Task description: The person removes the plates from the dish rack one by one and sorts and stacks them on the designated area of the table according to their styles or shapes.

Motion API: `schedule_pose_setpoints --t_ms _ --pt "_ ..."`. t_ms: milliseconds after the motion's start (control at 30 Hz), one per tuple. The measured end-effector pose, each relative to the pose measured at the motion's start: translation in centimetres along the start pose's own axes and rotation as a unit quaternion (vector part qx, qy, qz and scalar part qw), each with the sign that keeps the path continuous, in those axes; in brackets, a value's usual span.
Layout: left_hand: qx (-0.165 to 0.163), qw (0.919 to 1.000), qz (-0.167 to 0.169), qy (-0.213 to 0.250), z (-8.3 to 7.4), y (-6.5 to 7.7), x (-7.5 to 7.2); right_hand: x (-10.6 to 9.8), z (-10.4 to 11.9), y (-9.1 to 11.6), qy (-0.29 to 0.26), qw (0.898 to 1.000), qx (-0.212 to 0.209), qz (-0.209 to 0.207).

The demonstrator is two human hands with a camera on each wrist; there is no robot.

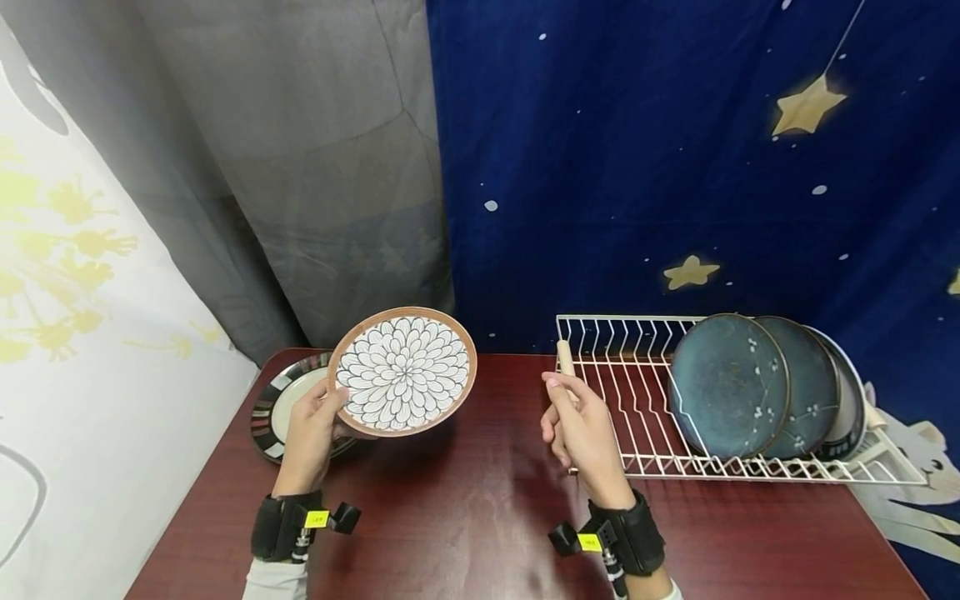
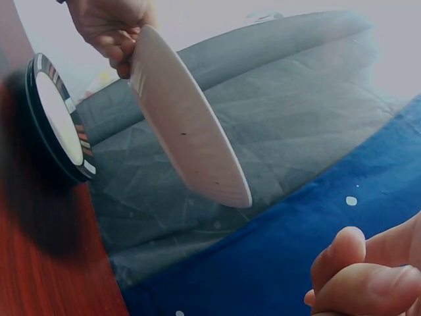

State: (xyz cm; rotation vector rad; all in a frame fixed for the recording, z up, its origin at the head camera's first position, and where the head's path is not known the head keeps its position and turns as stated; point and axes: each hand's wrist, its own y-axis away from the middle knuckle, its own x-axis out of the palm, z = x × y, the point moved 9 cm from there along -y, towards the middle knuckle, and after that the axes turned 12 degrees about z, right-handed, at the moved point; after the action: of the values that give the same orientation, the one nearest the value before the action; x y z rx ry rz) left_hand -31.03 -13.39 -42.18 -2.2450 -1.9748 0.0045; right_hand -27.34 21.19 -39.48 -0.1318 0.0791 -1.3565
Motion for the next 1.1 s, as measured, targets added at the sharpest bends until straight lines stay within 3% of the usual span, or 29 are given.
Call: schedule_pose_setpoints --t_ms 433,633,1100 --pt "0.006 0.9990 0.027 0.035 -0.4 0.3 -1.6 -0.6 0.4 0.2 -0.006 1.000 -0.001 -0.013" --pt "0.009 0.9987 0.004 0.051 1.6 -0.2 -3.5 -0.7 0.4 0.2 -0.004 1.000 -0.005 -0.011" --pt "-0.014 0.9982 -0.059 0.005 3.1 0.3 -7.7 -0.8 0.4 0.2 -0.001 1.000 -0.010 -0.006"
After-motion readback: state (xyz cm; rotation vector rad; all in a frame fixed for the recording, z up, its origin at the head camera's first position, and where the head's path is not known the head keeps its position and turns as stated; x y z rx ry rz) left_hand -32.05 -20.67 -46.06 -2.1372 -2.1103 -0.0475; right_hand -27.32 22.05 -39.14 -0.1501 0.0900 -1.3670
